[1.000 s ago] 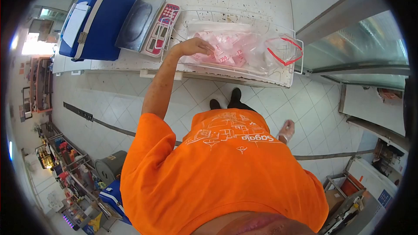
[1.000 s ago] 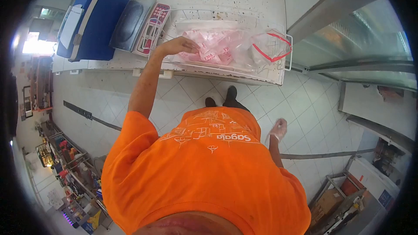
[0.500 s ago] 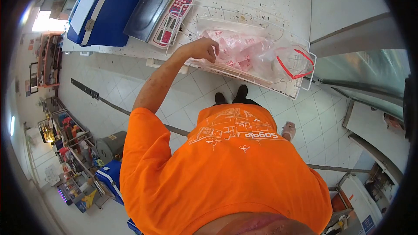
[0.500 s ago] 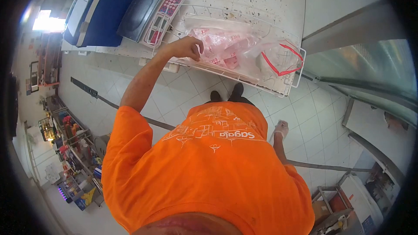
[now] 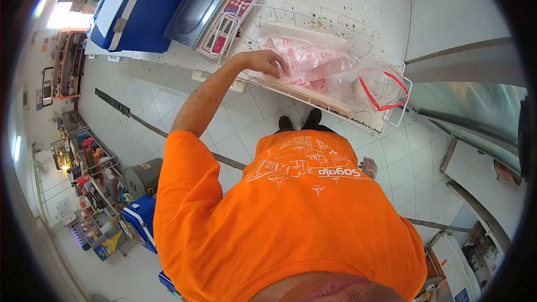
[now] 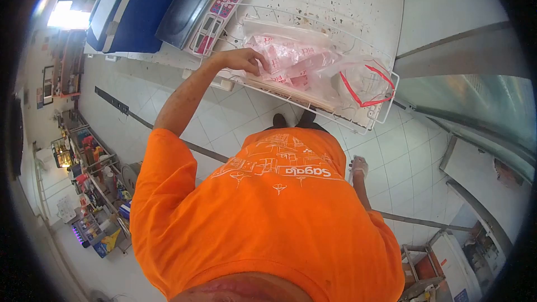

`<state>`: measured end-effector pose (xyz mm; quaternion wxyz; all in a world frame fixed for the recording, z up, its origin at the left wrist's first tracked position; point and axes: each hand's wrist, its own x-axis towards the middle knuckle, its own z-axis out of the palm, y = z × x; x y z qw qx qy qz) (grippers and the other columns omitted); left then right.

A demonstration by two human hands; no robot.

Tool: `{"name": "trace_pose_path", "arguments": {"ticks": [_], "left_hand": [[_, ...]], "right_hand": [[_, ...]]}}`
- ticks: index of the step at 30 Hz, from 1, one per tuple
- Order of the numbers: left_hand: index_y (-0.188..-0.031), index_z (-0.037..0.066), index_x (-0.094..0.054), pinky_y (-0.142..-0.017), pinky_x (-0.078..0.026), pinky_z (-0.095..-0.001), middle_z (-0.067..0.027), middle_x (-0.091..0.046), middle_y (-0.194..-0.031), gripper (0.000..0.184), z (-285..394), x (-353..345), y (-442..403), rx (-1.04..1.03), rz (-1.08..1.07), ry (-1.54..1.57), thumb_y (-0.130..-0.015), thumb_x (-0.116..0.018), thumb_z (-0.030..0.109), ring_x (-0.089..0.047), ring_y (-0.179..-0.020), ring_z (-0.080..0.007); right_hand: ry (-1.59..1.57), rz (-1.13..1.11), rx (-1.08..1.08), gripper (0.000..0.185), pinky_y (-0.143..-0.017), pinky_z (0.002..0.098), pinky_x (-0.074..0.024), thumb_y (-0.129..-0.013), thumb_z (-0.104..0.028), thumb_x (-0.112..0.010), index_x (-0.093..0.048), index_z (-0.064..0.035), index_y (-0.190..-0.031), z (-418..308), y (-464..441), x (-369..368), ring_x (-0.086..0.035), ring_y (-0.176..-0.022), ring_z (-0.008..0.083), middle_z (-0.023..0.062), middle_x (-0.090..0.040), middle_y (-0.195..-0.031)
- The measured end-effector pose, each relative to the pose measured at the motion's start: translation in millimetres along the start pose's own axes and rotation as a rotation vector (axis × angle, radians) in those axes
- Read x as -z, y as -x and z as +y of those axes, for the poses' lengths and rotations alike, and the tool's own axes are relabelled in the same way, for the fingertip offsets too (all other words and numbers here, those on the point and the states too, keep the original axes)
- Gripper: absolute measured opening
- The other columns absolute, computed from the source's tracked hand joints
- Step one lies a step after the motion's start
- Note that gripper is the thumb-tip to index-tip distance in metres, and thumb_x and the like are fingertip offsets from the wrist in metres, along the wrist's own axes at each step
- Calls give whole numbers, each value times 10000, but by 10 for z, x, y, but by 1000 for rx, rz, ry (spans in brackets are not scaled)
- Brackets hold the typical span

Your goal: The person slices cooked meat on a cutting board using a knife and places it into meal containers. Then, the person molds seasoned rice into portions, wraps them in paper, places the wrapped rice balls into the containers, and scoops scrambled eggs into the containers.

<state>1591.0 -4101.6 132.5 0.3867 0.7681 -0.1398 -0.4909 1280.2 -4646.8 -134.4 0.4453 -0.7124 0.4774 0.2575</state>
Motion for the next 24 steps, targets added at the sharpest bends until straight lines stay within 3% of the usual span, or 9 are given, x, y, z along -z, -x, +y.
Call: {"name": "trace_pose_path", "arguments": {"ticks": [3, 9, 12, 19, 21, 24], "left_hand": [[-1134, 28, -655, -784, -478, -286, -69, -715, -865, 350, -51, -42, 2, 3, 20, 2, -803, -682, 138, -649, -762, -139], [-945, 32, -645, -816, -478, -339, -84, -686, -889, 107, -142, -198, -26, -221, 228, 77, -860, -650, 96, -630, -854, -175], [-867, 27, -619, -833, -479, -357, -105, -663, -889, 59, -57, -200, 3, -304, 227, -213, -860, -646, 79, -627, -905, -221], [-861, 17, -710, -831, -497, -350, -136, -680, -926, 118, -84, -250, -25, -426, 298, -387, -766, -684, 80, -643, -910, -287], [-879, 12, -722, -834, -502, -344, -146, -685, -942, 162, -92, -258, -20, -414, 305, -366, -735, -698, 83, -651, -921, -277], [-903, -6, -703, -824, -511, -359, -158, -685, -954, 201, -130, -211, -70, -275, 296, -223, -722, -720, 81, -657, -916, -269]], "right_hand": [[-24, -26, -9, 256, -493, 323, -479, -910, -273, -610, -623, -85, -1083, -21, 1, -6, -645, -621, 170, 80, -677, -818], [-60, -41, -22, 254, -493, 340, -476, -912, -272, -615, -621, -88, -1088, -60, -25, -36, -640, -623, 172, 81, -672, -821], [-29, -43, -28, 256, -489, 343, -475, -912, -264, -614, -621, -87, -1096, -100, 4, -45, -643, -628, 175, 84, -672, -829], [112, -61, -6, 274, -502, 358, -486, -918, -259, -585, -620, -81, -1123, -287, 74, -70, -655, -646, 189, 100, -684, -863], [188, -52, -3, 293, -559, 371, -506, -922, -265, -576, -616, -74, -1140, -401, 127, -96, -660, -703, 210, 117, -683, -905], [171, -149, 41, 324, -670, 413, -534, -937, -289, -547, -612, -69, -1166, 91, -461, -131, -667, -839, 251, 154, -671, -1010]]}}
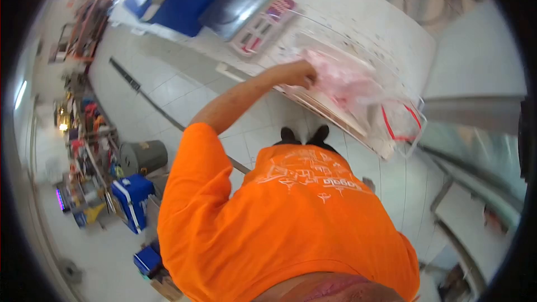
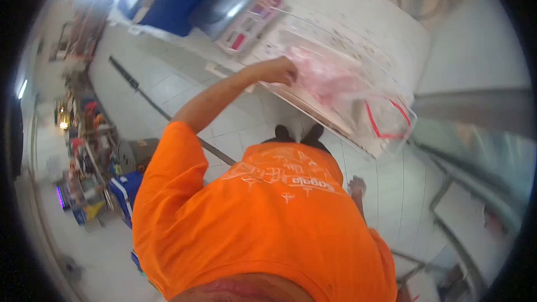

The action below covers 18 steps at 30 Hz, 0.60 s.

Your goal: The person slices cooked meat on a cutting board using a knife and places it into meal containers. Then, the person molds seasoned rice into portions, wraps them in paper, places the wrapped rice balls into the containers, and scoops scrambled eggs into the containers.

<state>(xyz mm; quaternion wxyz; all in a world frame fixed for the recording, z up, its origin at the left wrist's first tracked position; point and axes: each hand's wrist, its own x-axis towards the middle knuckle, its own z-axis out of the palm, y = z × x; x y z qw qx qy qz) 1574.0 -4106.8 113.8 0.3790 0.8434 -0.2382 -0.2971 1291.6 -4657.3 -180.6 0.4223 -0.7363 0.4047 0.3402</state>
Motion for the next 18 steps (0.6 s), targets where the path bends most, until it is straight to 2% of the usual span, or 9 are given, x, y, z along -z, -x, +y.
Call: {"name": "trace_pose_path", "arguments": {"ticks": [1, 2, 3, 5, 7, 9, 12, 16, 18], "left_hand": [[-1092, -6, -638, -811, -521, -384, -166, -684, -961, 364, -345, -132, -88, -229, 137, 74, -750, -724, 84, -663, -897, -275], [-1271, 1, -503, -808, -527, -400, -170, -683, -965, 533, -65, -25, -29, -68, 124, 24, -791, -713, 97, -669, -894, -295], [-1272, 15, -455, -806, -522, -413, -176, -682, -959, 529, 31, 10, 3, -66, 199, 30, -811, -701, 104, -671, -892, -301], [-1122, 44, -500, -774, -509, -432, -188, -668, -975, 377, 376, 233, 190, -123, 342, -1, -817, -702, 135, -656, -920, -352], [-1122, 66, -516, -752, -504, -450, -180, -649, -928, 381, 573, 390, 439, -168, 519, -272, -807, -708, 160, -636, -917, -382], [-1094, 85, -545, -737, -500, -464, -170, -627, -873, 308, 632, 449, 720, -281, 769, -322, -819, -678, 130, -625, -881, -375], [-1058, 91, -579, -729, -509, -436, -148, -626, -859, 233, 816, 550, 1539, -353, 989, -397, -834, -641, 77, -633, -850, -345], [-1029, 79, -607, -728, -534, -388, -114, -649, -869, 190, 654, 569, 2966, -274, 1281, -548, -845, -648, 60, -663, -832, -311], [-1039, 67, -596, -733, -537, -379, -119, -661, -892, 189, 437, 489, 3803, -224, 1394, -415, -859, -654, 59, -669, -851, -315]], "right_hand": [[-84, -91, 43, 335, -707, 427, -544, -942, -297, -538, -611, -68, -1175, 385, -498, -11, -669, -884, 264, 167, -667, -1045], [-412, -352, 70, 345, -743, 441, -553, -948, -305, -528, -610, -67, -1184, 1087, -1291, -58, -671, -929, 277, 179, -663, -1080], [-97, -175, 64, 347, -747, 441, -552, -948, -306, -528, -609, -66, -1185, 577, -958, -79, -671, -932, 278, 179, -663, -1081], [142, -81, 66, 350, -754, 441, -551, -949, -307, -526, -608, -64, -1187, -222, -472, -262, -669, -937, 279, 180, -662, -1082], [226, -91, 133, 353, -761, 441, -550, -950, -309, -525, -607, -62, -1188, -811, -299, -587, -668, -941, 280, 180, -662, -1084], [298, -118, 214, 357, -768, 441, -548, -951, -311, -524, -606, -60, -1190, -1310, -156, -1005, -667, -946, 281, 181, -661, -1085], [378, -169, 336, 361, -778, 441, -546, -953, -314, -522, -605, -57, -1193, -1849, 168, -1720, -665, -954, 283, 182, -660, -1088], [465, -253, 480, 368, -792, 441, -543, -955, -317, -519, -603, -53, -1196, -2309, 692, -2900, -663, -963, 285, 183, -659, -1091], [506, -291, 538, 371, -799, 441, -542, -956, -319, -518, -602, -51, -1198, -2449, 1024, -3480, -662, -968, 286, 183, -659, -1092]]}}
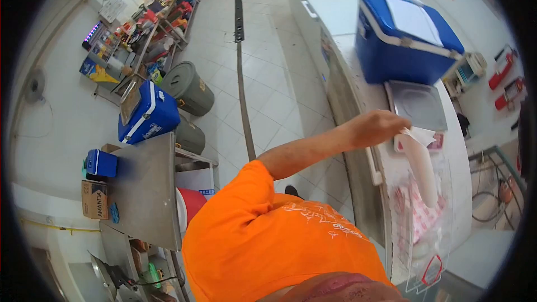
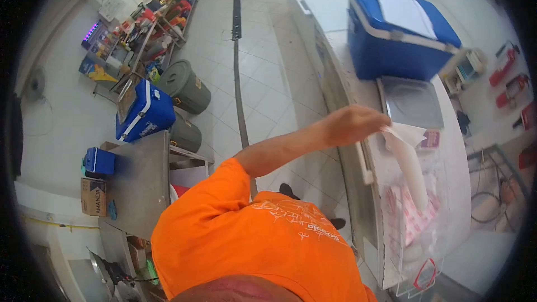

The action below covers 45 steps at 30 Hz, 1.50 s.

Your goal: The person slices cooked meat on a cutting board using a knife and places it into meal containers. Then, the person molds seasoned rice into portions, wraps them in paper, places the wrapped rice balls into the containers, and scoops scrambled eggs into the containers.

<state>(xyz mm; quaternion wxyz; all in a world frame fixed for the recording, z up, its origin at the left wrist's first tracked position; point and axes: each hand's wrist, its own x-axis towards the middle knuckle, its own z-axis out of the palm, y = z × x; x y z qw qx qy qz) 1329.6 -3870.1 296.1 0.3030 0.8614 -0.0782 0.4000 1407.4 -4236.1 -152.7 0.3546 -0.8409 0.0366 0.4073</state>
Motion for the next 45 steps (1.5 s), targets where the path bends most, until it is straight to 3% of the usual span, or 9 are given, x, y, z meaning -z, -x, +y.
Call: {"name": "trace_pose_path", "arguments": {"ticks": [7, 17, 25, 26, 27, 33, 39, 41, 45], "left_hand": [[-1078, 37, -547, -739, -525, -429, -177, -640, -976, 181, -977, 2325, 722, 320, 368, -92, -911, -611, 57, -649, -879, -378], [-1137, 40, -567, -813, -515, -416, -185, -649, -1038, 200, -3393, 4740, 1610, 532, 425, -509, -938, -553, 51, -641, -946, -366], [-1246, 116, -547, -833, -522, -485, -157, -635, -1156, 308, -4132, 7108, 2540, 1177, 417, -1129, -944, -490, 113, -635, -993, -396], [-1255, 127, -545, -792, -534, -479, -144, -635, -1151, 326, -4189, 7323, 2617, 1165, 405, -1222, -933, -499, 111, -647, -948, -388], [-1263, 139, -542, -752, -547, -473, -132, -634, -1145, 346, -4281, 7536, 2694, 1148, 392, -1316, -921, -508, 108, -659, -904, -379], [-1287, 199, -534, -468, -542, -334, -41, -603, -961, 414, -5332, 8299, 2554, 933, -25, -1479, -880, -554, 128, -682, -609, -213], [-1271, 218, -531, -432, -510, -296, -24, -549, -886, 439, -6970, 8897, 2364, 640, -359, -1233, -841, -563, 138, -634, -582, -147], [-1270, 225, -533, -425, -504, -282, -24, -556, -896, 438, -7704, 9138, 2479, 446, -347, -1209, -845, -555, 124, -625, -571, -146], [-1273, 229, -543, -467, -524, -292, -27, -569, -920, 435, -8855, 9826, 2384, 338, -252, -1035, -857, -538, 100, -641, -621, -159]], "right_hand": [[189, -103, 109, 383, -823, 440, -537, -959, -325, -513, -598, -44, -1204, -1268, -32, -1385, -657, -985, 289, 185, -657, -1098], [656, -140, 40, 399, -857, 440, -530, -964, -334, -507, -593, -34, -1212, -3031, -983, -2889, -651, -1009, 295, 188, -655, -1106], [936, -361, 748, 439, -903, 409, -501, -974, -347, -501, -585, 10, -1215, -7099, -2248, -5744, -631, -1045, 293, 187, -654, -1107], [699, -542, 841, 436, -874, 413, -501, -965, -349, -532, -612, 32, -1162, -7739, -2392, -6449, -630, -1039, 285, 197, -651, -1120], [446, -778, 834, 359, -539, 342, -437, -940, -367, -545, -624, -24, -870, -8651, -1415, -6954, -546, -616, 172, 60, -566, -711], [752, -1689, 210, 765, -603, 314, -492, -924, -704, -400, -661, -11, -1119, -11293, 1709, -9043, -605, -678, 220, 102, -673, -852], [749, -1614, 210, 508, -577, 323, -512, -945, -501, -499, -656, -50, -1119, -11906, 1117, -11006, -651, -773, 197, 83, -665, -906], [820, -1533, 199, 244, -598, 325, -489, -894, -330, -627, -675, -94, -861, -12400, 1218, -11120, -608, -679, 160, -4, -630, -796], [942, -1451, 471, 210, -649, 347, -508, -887, -279, -603, -661, -86, -944, -13048, 272, -12178, -617, -743, 193, 36, -628, -853]]}}
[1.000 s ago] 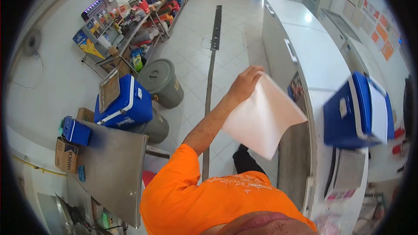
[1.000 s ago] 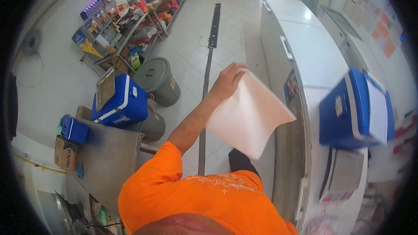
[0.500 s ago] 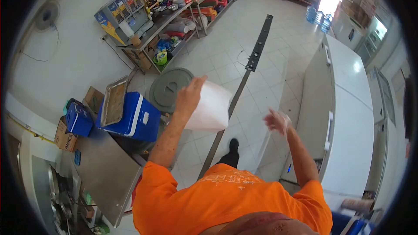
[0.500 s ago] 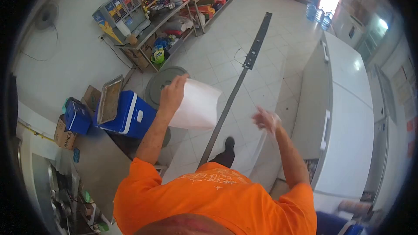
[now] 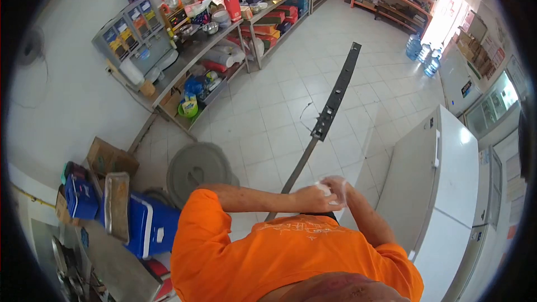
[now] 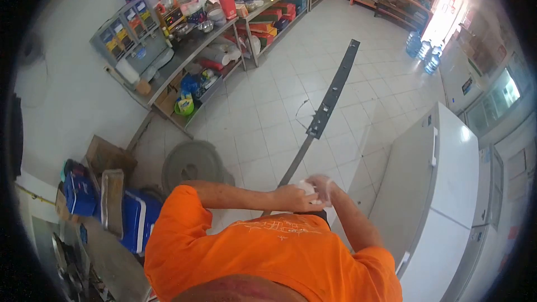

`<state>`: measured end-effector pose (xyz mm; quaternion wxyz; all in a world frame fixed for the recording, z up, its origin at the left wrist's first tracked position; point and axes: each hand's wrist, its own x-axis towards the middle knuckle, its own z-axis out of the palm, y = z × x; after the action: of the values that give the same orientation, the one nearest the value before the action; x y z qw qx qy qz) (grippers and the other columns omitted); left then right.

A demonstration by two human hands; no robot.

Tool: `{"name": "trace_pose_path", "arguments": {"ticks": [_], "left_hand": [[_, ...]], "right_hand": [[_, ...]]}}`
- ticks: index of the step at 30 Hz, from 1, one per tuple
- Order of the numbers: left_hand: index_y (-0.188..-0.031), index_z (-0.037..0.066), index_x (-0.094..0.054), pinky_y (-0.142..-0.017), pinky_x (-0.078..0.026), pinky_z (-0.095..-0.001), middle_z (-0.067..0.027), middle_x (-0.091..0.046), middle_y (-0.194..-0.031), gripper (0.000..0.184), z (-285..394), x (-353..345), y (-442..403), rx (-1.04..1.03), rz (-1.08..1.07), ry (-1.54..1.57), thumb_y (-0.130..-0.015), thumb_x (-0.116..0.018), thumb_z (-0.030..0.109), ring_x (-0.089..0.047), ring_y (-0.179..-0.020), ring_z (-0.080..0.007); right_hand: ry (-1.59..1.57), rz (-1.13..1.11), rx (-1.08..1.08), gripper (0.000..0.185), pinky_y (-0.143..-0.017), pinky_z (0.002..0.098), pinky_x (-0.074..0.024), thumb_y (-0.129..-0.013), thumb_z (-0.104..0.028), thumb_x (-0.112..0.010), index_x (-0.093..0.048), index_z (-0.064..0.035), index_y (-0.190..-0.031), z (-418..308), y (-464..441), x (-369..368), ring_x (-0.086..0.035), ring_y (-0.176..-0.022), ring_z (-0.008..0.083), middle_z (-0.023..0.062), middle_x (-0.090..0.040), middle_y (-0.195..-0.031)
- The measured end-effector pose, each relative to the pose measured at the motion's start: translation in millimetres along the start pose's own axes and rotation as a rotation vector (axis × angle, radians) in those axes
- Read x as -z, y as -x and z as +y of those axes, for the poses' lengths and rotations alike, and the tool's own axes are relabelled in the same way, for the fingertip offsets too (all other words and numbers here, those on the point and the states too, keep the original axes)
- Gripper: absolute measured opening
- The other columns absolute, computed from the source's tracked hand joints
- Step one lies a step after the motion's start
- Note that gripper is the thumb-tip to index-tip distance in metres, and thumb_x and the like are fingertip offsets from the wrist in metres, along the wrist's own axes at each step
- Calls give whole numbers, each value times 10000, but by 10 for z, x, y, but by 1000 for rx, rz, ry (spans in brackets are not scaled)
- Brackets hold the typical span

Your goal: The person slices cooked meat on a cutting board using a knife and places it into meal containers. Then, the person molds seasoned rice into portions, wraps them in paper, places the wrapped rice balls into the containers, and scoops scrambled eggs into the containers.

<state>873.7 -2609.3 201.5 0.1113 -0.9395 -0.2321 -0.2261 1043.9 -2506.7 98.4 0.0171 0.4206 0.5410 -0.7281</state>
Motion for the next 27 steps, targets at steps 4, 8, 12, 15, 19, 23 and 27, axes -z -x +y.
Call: {"name": "trace_pose_path", "arguments": {"ticks": [4, 8, 12, 15, 19, 23, 27], "left_hand": [[-1312, 220, -539, -633, -581, -349, -62, -609, -1112, 433, -1395, -776, -412, 159, -125, 397, -893, -509, 118, -678, -781, -250], [-1360, 142, -464, -749, -578, -346, -100, -487, -1324, 494, -2920, -973, -822, 573, -5, 1128, -905, -656, 159, -620, -1020, -240], [-1377, 105, -407, -921, -491, -358, -90, -419, -1387, 606, -4432, -1856, -485, 1072, 420, 1048, -874, -729, 207, -518, -1167, -216], [-1332, 134, -463, -922, -468, -356, -70, -436, -1371, 496, -5532, -2143, -49, 1566, 765, 1083, -899, -690, 220, -532, -1135, -234], [-1339, 43, -482, -969, -453, -384, -90, -511, -1355, 556, -6914, -2374, 771, 1628, 931, 1318, -904, -676, 330, -524, -1199, -234], [-1277, -26, -533, -1006, -442, -418, -104, -606, -1254, 508, -8515, -2104, 956, 1472, 1129, 1650, -908, -673, 292, -559, -1191, -210], [-1218, -21, -593, -929, -502, -373, -80, -656, -1166, 453, -10260, -2021, 492, 1494, 822, 1440, -886, -702, 267, -626, -1067, -173]], "right_hand": [[-5, 413, 240, 264, -700, 338, -505, -919, -298, -577, -633, -52, -996, -223, -763, 1375, -612, -792, 203, 64, -629, -898], [-372, 672, 390, 317, -772, 328, -500, -951, -310, -549, -606, -17, -1056, -1413, -1462, 2597, -605, -859, 213, 87, -631, -960], [181, 544, 522, 292, -816, 316, -499, -964, -247, -539, -593, -8, -1124, -2572, -2906, 3783, -596, -931, 183, 94, -628, -1074], [2, 279, 482, 317, -891, 294, -488, -959, -210, -557, -587, -18, -1209, -3751, -3701, 4067, -584, -1030, 169, 91, -623, -1141], [-316, 75, 207, 390, -949, 298, -478, -948, -170, -582, -548, -16, -1305, -5571, -4114, 3960, -555, -1127, 165, 86, -611, -1199], [-357, -51, 307, 306, -790, 278, -535, -944, -162, -609, -585, -18, -1212, -6154, -5453, 4816, -611, -937, 147, 41, -636, -1073], [-482, 214, 405, 263, -760, 281, -525, -942, -177, -580, -601, -45, -1168, -6601, -6165, 5837, -600, -890, 147, 40, -628, -1025]]}}
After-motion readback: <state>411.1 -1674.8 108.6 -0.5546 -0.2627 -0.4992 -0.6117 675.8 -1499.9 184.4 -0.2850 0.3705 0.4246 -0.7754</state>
